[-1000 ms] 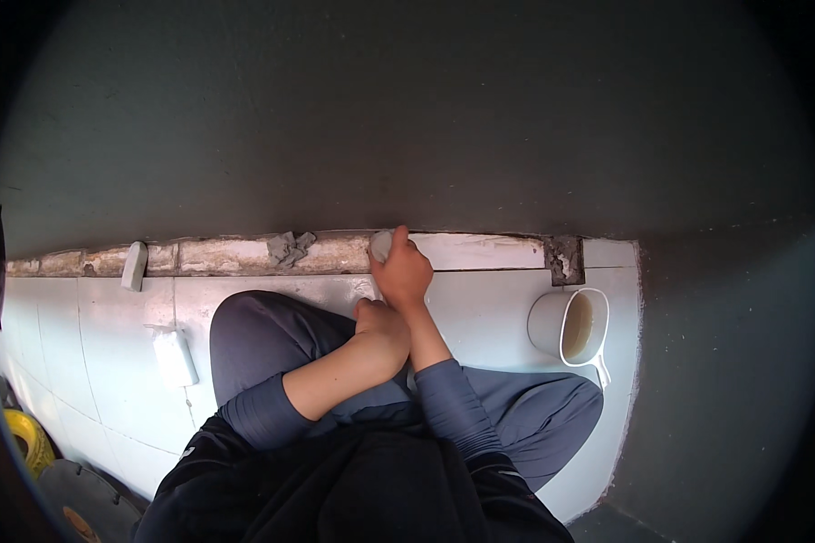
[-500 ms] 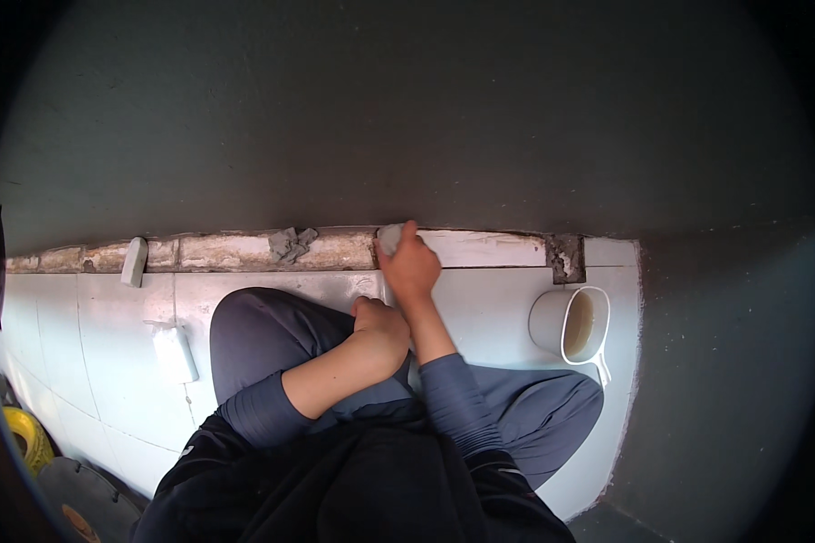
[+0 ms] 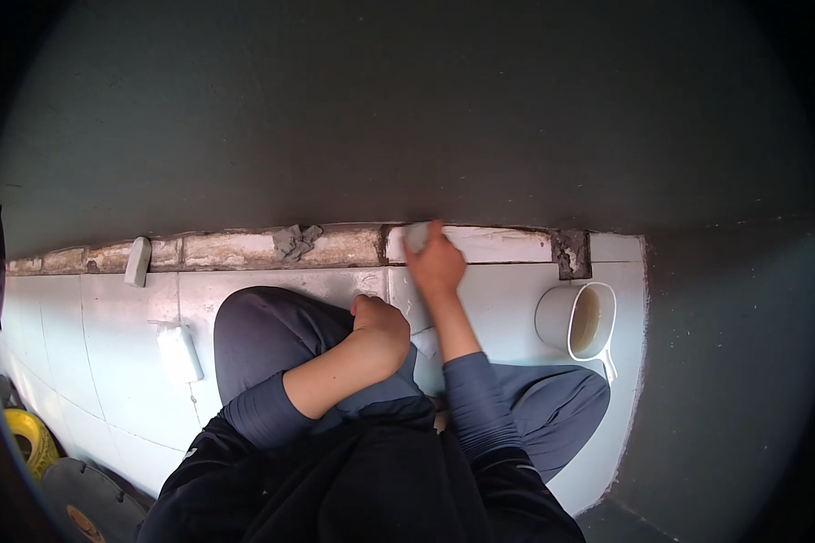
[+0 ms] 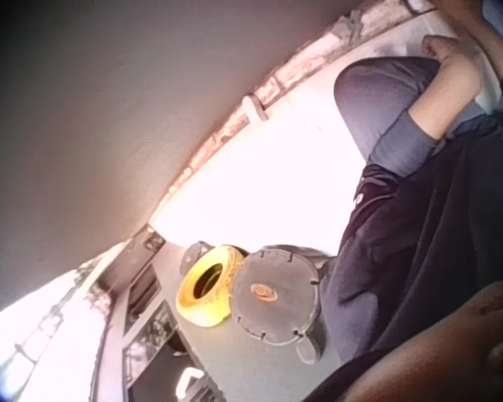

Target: The person applies a white substance to a gap between floor tiles using a small block, then wipes the area with a wet cloth rinsed in a bucket of water.

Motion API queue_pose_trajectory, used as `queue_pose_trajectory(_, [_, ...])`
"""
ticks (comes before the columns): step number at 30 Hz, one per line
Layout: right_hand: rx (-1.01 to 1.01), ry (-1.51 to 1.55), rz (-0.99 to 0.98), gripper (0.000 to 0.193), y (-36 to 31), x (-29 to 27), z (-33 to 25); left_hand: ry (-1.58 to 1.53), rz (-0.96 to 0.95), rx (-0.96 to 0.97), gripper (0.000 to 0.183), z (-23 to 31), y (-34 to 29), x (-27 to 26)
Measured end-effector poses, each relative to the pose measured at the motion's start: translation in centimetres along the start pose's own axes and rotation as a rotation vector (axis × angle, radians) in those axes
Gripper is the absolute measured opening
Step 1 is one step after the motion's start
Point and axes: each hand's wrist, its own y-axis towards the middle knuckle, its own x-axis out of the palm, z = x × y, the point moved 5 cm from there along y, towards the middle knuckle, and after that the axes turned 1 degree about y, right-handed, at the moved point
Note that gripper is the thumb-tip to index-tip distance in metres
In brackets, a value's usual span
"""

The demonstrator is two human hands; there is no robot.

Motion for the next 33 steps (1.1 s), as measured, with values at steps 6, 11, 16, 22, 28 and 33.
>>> queue_pose_trajectory(6, [0.13,-0.017,0.066,0.053,-0.2,-0.6,2.7,-0.005,-0.023,0.026,0.029,0.5,-0.8,-1.2])
queue_pose_trajectory(11, [-0.162,-0.044,-0.031,0.051,-1.3,0.5,-0.7,0.01,-0.032,-0.02,0.029,0.1,-0.3,-0.3])
queue_pose_trajectory(16, [0.024,-0.03,0.068,0.051,-0.2,-1.6,3.4,-0.021,0.011,-0.025,0.03,0.6,0.6,0.6])
queue_pose_trajectory(22, [-0.074,-0.001,-0.026,0.052,-1.7,0.9,-0.7,-0.006,0.026,0.013,0.029,0.8,-0.5,-0.8])
queue_pose_trajectory(28, [0.03,-0.06,0.018,0.047,-0.3,-1.6,4.6,-0.008,-0.024,0.014,0.031,0.7,0.3,0.4])
queue_pose_trajectory(33, [-0.011,-0.031,-0.004,0.044,-1.7,0.4,-0.2,0.028,0.026,0.036,0.031,1.4,0.9,0.0])
